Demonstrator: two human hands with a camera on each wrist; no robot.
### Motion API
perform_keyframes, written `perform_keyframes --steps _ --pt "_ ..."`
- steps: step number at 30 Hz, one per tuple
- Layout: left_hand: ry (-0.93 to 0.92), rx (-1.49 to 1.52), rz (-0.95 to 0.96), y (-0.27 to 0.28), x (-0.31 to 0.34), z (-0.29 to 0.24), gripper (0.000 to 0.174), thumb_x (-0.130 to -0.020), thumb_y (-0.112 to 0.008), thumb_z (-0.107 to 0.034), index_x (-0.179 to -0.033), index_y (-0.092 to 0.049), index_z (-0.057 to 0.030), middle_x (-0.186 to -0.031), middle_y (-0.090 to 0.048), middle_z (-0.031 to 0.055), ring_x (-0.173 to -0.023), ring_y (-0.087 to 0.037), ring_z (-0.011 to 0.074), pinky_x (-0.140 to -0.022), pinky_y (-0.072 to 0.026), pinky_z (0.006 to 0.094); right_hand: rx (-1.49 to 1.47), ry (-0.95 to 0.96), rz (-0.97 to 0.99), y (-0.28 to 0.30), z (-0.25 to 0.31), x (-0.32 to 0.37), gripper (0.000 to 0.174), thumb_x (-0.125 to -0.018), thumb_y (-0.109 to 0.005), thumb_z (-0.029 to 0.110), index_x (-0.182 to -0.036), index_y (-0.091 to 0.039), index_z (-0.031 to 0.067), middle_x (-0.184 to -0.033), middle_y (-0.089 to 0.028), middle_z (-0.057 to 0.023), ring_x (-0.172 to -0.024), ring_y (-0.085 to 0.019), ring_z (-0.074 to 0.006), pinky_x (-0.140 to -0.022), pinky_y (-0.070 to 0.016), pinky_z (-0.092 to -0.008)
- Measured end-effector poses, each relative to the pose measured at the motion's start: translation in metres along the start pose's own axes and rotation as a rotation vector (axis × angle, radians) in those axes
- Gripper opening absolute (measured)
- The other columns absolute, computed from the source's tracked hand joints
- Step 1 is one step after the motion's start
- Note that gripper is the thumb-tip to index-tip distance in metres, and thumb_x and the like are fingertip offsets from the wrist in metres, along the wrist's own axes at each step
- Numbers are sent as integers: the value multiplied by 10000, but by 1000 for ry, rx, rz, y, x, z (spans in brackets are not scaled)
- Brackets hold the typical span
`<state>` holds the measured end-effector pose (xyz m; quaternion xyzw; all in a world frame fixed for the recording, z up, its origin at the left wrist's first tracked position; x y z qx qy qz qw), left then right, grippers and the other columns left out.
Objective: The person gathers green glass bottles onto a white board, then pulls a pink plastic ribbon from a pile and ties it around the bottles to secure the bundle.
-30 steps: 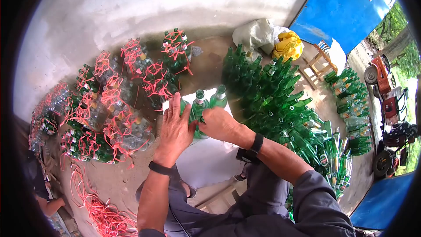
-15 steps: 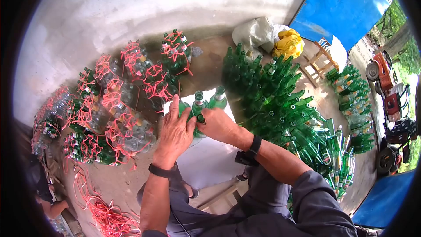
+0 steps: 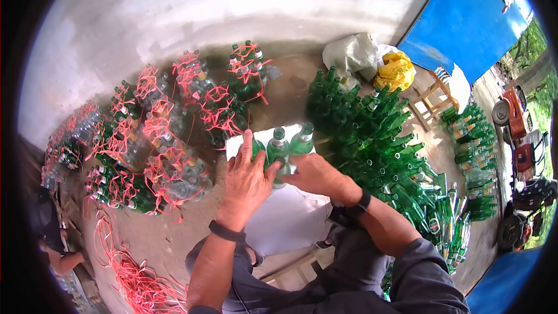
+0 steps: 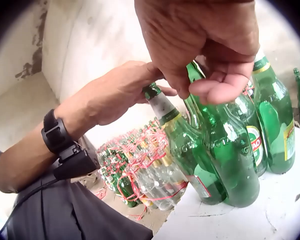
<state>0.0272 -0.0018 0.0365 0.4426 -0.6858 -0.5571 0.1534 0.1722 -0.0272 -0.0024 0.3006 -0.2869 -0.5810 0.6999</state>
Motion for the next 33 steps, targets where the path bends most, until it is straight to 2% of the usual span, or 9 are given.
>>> perform_keyframes --steps 3,7,9,12,15,18,27,31,33 --pt "-16 23 -42 -1 0 1 424 -943 -599 -352 -1106 -643 38 -1529 -298 258 -1055 -592 407 -908 -470 484 217 4 195 28 0 12 352 -885 -650 327 -923 -674 -22 -809 -665 -239 -783 -652 -400 -711 -527 -442" --pt "19 48 -58 -2 0 4 387 -879 -671 -342 -1009 -644 21 -1515 -312 272 -1171 -551 390 -906 -479 502 51 -30 150 85 -17 8 264 -899 -657 244 -918 -690 -17 -718 -675 -125 -589 -661 -194 -574 -520 -309" --pt "2 22 -60 -3 0 4 378 -876 -670 -354 -983 -652 8 -1515 -315 274 -1151 -566 396 -889 -492 500 -61 -231 120 108 -40 -3 239 -905 -654 215 -922 -691 -20 -686 -660 -70 -554 -633 -110 -542 -508 -285" --pt "11 19 -45 -3 -1 7 395 -885 -659 -369 -1007 -665 7 -1512 -323 277 -1066 -599 394 -869 -498 487 -118 -315 38 124 -91 -35 288 -866 -659 255 -829 -695 -29 -689 -681 -133 -522 -657 -207 -560 -518 -321" --pt "25 48 -20 -2 -2 6 414 -893 -654 -370 -1053 -673 11 -1507 -335 278 -990 -625 382 -852 -502 471 63 -503 53 117 -161 -62 328 -848 -686 276 -947 -708 -35 -828 -718 -168 -714 -710 -279 -685 -550 -356" --pt "54 68 16 0 -5 7 405 -880 -671 -353 -1057 -670 12 -1507 -330 286 -1000 -626 374 -833 -514 457 368 -463 -53 102 -208 -88 516 -828 -696 292 -1244 -616 -2 -1125 -667 -236 -1125 -604 -381 -961 -476 -446" --pt "86 76 88 -4 -10 8 439 -772 -773 -290 -1062 -620 3 -1517 -317 265 -958 -621 311 -778 -534 415 507 -445 -200 72 -267 -126 678 -808 -697 161 -1402 -409 10 -1313 -558 -190 -1167 -573 -387 -960 -480 -460" --pt "82 65 111 -2 -14 6 449 -755 -787 -272 -1067 -612 0 -1514 -313 275 -931 -622 313 -763 -535 406 480 -434 -210 59 -291 -139 627 -815 -690 152 -1365 -427 7 -1261 -582 -207 -1158 -573 -400 -946 -485 -467" --pt "99 81 144 -4 -15 7 459 -745 -796 -255 -1076 -605 -2 -1510 -309 289 -917 -627 321 -755 -536 402 519 -375 -203 54 -298 -146 471 -832 -671 135 -1234 -481 -19 -1136 -609 -249 -1021 -633 -412 -842 -523 -491"
Point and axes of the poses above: each hand's wrist, its own x-axis away from the middle knuckle, its own y-axis out of the back of the hand, z = x × y, the point moved 7 cm from there along -x, towards the middle knuckle
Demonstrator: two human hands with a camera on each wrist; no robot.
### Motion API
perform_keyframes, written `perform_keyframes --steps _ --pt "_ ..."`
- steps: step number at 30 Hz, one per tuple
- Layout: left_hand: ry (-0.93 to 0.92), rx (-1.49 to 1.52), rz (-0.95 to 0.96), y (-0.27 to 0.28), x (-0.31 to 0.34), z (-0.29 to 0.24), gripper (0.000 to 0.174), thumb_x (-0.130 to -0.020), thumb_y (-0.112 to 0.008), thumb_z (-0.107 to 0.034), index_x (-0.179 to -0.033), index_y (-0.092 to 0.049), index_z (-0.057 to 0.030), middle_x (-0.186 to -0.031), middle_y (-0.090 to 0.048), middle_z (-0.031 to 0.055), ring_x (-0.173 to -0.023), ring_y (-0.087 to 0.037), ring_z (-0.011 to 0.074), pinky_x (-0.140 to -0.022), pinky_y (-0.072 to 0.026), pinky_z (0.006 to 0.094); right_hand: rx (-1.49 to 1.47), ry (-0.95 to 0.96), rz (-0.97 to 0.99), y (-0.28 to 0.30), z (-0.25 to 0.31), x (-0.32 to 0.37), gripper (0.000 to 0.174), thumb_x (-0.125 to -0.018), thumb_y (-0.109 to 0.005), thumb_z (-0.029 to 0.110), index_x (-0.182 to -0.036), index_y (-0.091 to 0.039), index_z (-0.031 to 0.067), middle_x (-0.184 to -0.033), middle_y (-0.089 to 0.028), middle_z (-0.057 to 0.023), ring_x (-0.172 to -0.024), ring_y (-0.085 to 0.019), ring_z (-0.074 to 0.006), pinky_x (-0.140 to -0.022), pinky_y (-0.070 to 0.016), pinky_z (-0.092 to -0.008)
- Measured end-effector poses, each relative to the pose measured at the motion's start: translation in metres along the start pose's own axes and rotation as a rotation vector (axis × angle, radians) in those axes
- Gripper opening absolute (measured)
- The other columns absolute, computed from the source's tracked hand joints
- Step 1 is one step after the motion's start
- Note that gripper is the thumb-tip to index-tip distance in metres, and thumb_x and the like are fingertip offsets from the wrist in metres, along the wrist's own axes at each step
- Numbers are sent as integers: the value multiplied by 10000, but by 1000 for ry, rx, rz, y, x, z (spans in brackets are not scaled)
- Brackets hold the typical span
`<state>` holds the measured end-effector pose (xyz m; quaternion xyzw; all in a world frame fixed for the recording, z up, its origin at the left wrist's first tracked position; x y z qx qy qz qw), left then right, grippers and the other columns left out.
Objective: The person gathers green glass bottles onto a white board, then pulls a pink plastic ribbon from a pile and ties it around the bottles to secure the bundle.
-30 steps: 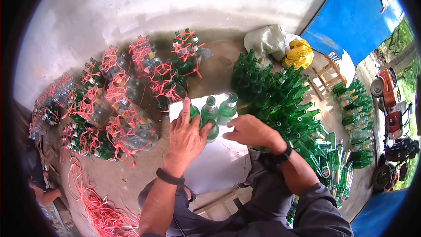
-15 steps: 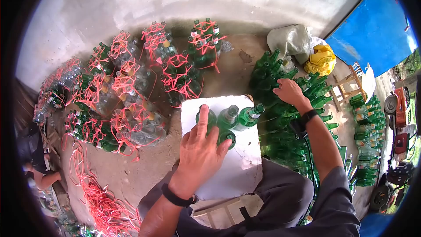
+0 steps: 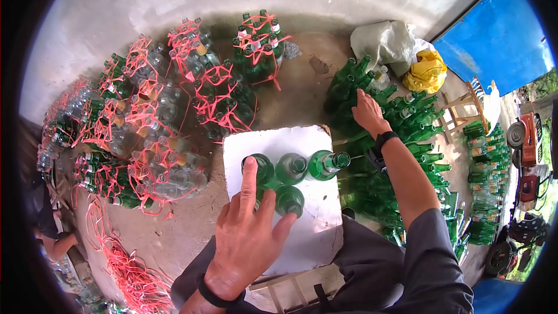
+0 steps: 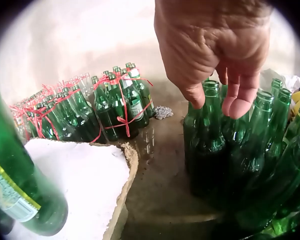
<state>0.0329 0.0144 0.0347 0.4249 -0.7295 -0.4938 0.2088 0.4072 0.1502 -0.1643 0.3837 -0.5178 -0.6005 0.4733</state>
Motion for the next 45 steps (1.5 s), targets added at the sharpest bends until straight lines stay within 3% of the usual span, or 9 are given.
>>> perform_keyframes --steps 6,9,12,18,23,27,36,44,45 --pt "-15 -16 -11 0 0 -1 462 -743 -794 -256 -1079 -603 -1 -1508 -309 295 -921 -631 327 -754 -536 399 67 27 23 -13 7 7 216 -876 -654 157 -969 -551 -8 -918 -671 -239 -898 -672 -402 -776 -540 -472" --pt "-20 -24 -32 0 1 -2 456 -747 -789 -258 -1078 -608 -2 -1502 -323 293 -930 -632 323 -749 -538 394 106 50 33 -13 14 15 216 -883 -653 186 -910 -585 -16 -823 -686 -223 -832 -680 -409 -739 -544 -475" --pt "25 41 21 -1 2 -1 417 -878 -679 -319 -1079 -652 45 -1500 -315 325 -1052 -622 391 -860 -526 437 47 11 47 -2 17 30 305 -890 -667 244 -892 -571 -45 -829 -673 -255 -842 -658 -446 -742 -524 -507" --pt "-19 -26 -87 0 9 0 404 -828 -727 -311 -1042 -669 27 -1520 -313 286 -948 -657 332 -802 -545 402 105 22 74 43 35 61 295 -876 -670 263 -901 -633 -29 -882 -680 -241 -915 -664 -401 -794 -535 -476" --pt "-29 -52 -152 5 13 -2 362 -866 -688 -346 -972 -656 -1 -1494 -353 274 -830 -653 288 -729 -555 395 116 72 113 73 38 91 332 -866 -680 274 -916 -631 -50 -898 -672 -261 -926 -648 -429 -812 -524 -497" --pt "-28 3 -163 2 15 1 364 -894 -658 -366 -866 -612 -6 -1467 -363 313 -808 -650 313 -700 -555 415 103 75 51 117 50 121 326 -855 -686 261 -887 -608 -54 -877 -656 -276 -903 -628 -448 -807 -499 -520" --pt "-39 7 -179 -6 18 7 377 -902 -644 -389 -947 -647 -15 -1516 -331 266 -866 -665 370 -745 -561 465 65 120 0 205 93 209 335 -842 -702 271 -857 -581 -41 -810 -635 -263 -867 -616 -441 -763 -477 -528" --pt "-57 8 -241 1 19 2 329 -874 -689 -351 -961 -670 -34 -1486 -383 270 -796 -690 360 -682 -569 447 33 224 25 229 146 255 338 -851 -681 267 -848 -583 -57 -725 -638 -251 -773 -645 -431 -719 -506 -510" --pt "-24 56 -217 3 18 0 326 -826 -723 -310 -900 -688 5 -1449 -397 270 -855 -672 384 -731 -565 457 16 252 19 227 149 257 335 -852 -672 267 -845 -587 -56 -711 -641 -251 -749 -651 -433 -708 -519 -505"
Point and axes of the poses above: each hand's wrist, its own x-axis away from the middle knuckle, its own y-axis out of the back of the hand, z = x × y, the point moved 7 cm from there along -x, towards the middle knuckle
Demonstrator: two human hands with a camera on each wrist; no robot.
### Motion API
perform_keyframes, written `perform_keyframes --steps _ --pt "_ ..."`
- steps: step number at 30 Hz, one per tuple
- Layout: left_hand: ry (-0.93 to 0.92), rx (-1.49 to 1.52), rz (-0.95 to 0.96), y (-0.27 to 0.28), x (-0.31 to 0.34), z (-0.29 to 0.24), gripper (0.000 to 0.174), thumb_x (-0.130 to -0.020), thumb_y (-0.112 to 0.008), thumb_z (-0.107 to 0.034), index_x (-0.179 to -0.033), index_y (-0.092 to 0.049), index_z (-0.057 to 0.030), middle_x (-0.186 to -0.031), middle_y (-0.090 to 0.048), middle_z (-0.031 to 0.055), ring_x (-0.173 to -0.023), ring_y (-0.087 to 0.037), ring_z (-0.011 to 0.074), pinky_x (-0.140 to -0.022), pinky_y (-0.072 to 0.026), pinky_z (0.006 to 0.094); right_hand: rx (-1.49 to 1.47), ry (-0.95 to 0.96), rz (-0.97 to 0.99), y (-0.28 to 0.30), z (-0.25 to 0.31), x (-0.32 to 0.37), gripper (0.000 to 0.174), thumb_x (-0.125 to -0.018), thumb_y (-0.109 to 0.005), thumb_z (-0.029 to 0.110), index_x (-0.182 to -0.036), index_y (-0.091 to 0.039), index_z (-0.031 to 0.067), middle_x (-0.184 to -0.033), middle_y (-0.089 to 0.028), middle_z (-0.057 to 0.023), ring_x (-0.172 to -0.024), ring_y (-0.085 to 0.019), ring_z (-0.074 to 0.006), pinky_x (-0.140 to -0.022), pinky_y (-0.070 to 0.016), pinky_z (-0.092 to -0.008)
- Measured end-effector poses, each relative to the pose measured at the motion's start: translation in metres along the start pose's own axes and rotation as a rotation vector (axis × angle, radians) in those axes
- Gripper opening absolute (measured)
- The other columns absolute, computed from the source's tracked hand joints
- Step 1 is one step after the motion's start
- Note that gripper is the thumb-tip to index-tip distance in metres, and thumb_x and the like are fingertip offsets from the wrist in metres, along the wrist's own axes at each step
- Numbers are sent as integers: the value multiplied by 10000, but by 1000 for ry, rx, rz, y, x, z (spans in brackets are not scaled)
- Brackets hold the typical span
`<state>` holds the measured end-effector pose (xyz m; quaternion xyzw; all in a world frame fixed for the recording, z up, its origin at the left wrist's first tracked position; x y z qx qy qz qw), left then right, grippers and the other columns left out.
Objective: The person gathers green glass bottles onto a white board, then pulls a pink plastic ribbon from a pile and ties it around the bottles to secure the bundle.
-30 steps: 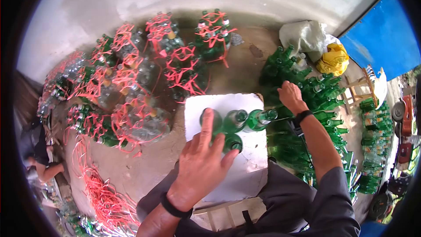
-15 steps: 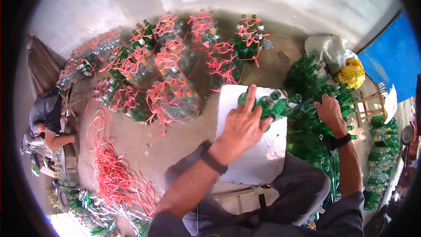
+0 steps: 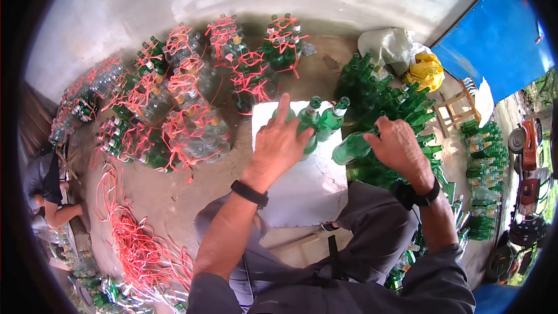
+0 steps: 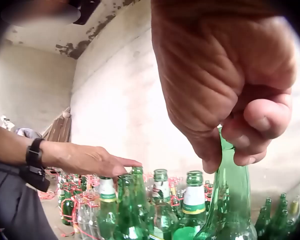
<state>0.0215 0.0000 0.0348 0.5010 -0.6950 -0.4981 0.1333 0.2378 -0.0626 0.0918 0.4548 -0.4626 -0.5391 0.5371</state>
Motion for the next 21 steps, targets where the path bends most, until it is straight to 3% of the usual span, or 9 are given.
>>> perform_keyframes --steps 7,11,21 --pt "-1 -16 34 -2 -1 1 332 -833 -715 -316 -910 -683 6 -1454 -398 280 -826 -678 388 -730 -567 454 -71 97 -14 -35 28 -7 345 -852 -689 270 -813 -567 -50 -698 -635 -236 -725 -643 -436 -674 -508 -504" --pt "-20 -48 32 -4 -1 3 346 -885 -679 -361 -991 -691 -32 -1502 -360 261 -805 -686 375 -708 -562 455 -111 103 28 -66 30 -15 339 -856 -682 265 -824 -566 -53 -707 -630 -255 -723 -642 -432 -678 -509 -504" --pt "-2 -38 83 -4 -3 1 391 -913 -638 -384 -1030 -677 -13 -1507 -337 277 -800 -675 399 -719 -555 463 -140 54 7 -67 33 -24 344 -844 -697 254 -815 -572 -65 -661 -620 -245 -687 -644 -419 -659 -514 -490"
Point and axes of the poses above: each hand's wrist, its own x-axis away from the middle knuckle, its own y-axis out of the back of the hand, z = x × y, the point moved 7 cm from there along -x, towards the middle knuckle
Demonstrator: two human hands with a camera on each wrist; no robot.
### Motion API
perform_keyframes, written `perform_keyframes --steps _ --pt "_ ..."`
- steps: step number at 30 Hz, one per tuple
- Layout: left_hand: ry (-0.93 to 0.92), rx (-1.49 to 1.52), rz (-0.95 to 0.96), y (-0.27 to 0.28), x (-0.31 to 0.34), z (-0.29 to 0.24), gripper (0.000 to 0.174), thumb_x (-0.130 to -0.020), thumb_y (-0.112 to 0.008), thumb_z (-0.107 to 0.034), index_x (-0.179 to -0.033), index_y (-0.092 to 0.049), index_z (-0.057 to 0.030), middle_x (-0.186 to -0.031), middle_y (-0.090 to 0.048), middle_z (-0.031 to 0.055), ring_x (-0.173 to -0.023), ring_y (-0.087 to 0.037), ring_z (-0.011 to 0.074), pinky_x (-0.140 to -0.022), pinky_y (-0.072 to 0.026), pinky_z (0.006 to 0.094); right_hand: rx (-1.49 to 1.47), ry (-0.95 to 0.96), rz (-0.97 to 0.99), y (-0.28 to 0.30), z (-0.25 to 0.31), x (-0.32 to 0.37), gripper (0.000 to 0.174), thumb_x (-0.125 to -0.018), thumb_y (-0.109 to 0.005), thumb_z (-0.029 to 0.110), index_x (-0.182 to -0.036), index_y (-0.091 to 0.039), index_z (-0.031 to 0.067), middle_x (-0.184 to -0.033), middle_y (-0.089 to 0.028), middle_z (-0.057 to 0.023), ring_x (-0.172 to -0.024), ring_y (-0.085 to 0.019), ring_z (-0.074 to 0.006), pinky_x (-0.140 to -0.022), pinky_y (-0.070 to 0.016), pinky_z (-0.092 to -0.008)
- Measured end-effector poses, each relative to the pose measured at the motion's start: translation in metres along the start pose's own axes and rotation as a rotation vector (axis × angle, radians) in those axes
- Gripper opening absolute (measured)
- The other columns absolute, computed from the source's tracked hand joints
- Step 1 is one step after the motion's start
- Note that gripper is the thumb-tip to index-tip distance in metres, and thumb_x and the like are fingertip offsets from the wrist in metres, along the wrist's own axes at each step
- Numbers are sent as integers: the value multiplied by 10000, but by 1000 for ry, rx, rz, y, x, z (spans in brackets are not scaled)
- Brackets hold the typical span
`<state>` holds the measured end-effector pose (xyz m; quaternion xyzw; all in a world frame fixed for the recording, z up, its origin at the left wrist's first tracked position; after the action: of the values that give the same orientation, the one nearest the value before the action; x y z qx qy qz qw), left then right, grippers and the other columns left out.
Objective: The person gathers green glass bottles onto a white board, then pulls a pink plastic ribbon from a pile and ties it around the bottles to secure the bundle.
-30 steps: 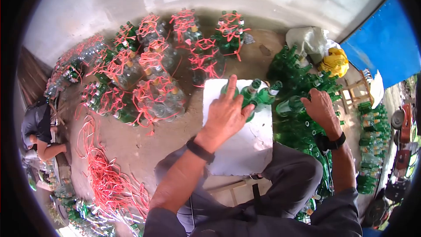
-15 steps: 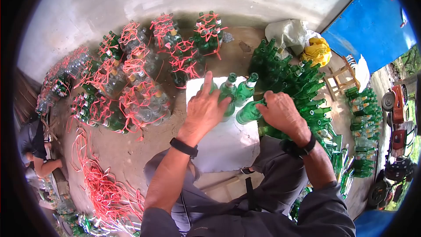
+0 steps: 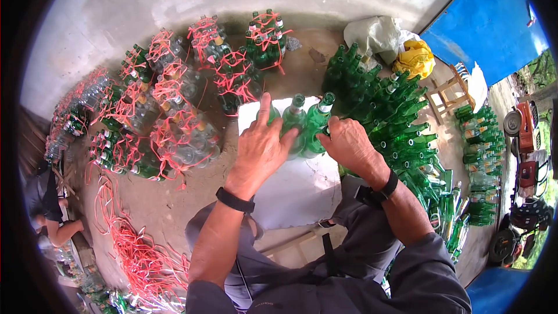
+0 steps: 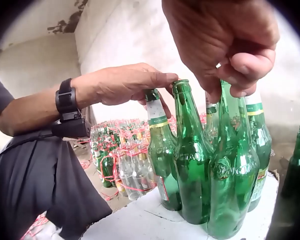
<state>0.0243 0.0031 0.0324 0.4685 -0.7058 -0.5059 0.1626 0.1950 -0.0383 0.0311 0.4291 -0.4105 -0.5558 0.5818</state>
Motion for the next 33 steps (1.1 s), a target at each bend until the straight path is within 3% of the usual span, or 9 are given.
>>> perform_keyframes --steps 4,6,10,12,19,22,28,29,33 --pt "-2 11 1 2 0 -2 406 -915 -632 -395 -1032 -675 -8 -1508 -335 277 -804 -672 402 -719 -554 467 5 -23 -30 -3 -4 -6 349 -841 -702 260 -812 -571 -63 -652 -618 -244 -677 -644 -419 -650 -516 -486" --pt "-6 -6 8 5 -1 -5 348 -870 -684 -308 -958 -657 27 -1453 -385 314 -845 -683 391 -718 -575 444 -29 -70 -29 -2 -6 -7 352 -837 -706 259 -809 -569 -64 -636 -611 -245 -667 -645 -418 -646 -518 -485" --pt "-19 6 1 5 0 -2 369 -883 -671 -325 -1008 -645 21 -1471 -373 300 -864 -679 394 -732 -572 448 -76 -84 -57 -3 -10 -3 348 -827 -715 255 -826 -578 -65 -647 -614 -250 -671 -645 -416 -647 -519 -480" --pt "35 43 23 5 1 3 463 -943 -591 -447 -1100 -654 -16 -1514 -370 211 -958 -667 400 -794 -553 449 -159 -76 -93 -1 -14 0 351 -809 -731 262 -860 -599 -59 -673 -625 -243 -683 -645 -413 -649 -517 -470" --pt "16 114 -62 11 -4 10 478 -954 -578 -461 -1133 -640 -23 -1451 -473 185 -971 -680 352 -828 -549 410 -243 -128 -1 -2 -30 7 355 -778 -758 284 -898 -639 -28 -722 -652 -213 -724 -653 -404 -661 -518 -443" --pt "66 174 -38 11 -6 15 455 -963 -578 -438 -1145 -636 -24 -1424 -506 178 -933 -699 311 -813 -552 392 -241 -132 9 -1 -32 9 360 -766 -764 291 -914 -652 -17 -744 -664 -203 -754 -659 -398 -684 -519 -443" --pt "19 156 -203 19 -9 23 394 -945 -639 -335 -1154 -629 -2 -1307 -594 208 -818 -706 276 -703 -558 362 -85 -160 222 -5 -43 17 420 -779 -729 369 -970 -679 -1 -841 -684 -212 -875 -661 -388 -782 -518 -460" --pt "71 209 -199 20 -8 25 422 -925 -647 -363 -1135 -635 2 -1238 -622 240 -973 -676 377 -788 -564 415 -86 -136 207 -9 -49 17 418 -795 -712 362 -1010 -687 5 -856 -687 -215 -884 -658 -394 -792 -516 -459" --pt "81 200 -230 31 -6 21 359 -894 -686 -244 -1147 -625 3 -1219 -637 217 -885 -691 344 -761 -571 390 -67 -200 268 -4 -65 18 418 -827 -680 342 -1070 -688 3 -914 -691 -225 -926 -656 -388 -828 -510 -454"
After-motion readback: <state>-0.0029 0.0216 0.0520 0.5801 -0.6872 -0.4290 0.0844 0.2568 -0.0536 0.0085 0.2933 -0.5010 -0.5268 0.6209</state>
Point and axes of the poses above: each hand's wrist, its own x-axis away from the middle knuckle, its own y-axis out of the back of the hand, z = x × y, the point moved 7 cm from there along -x, towards the middle knuckle
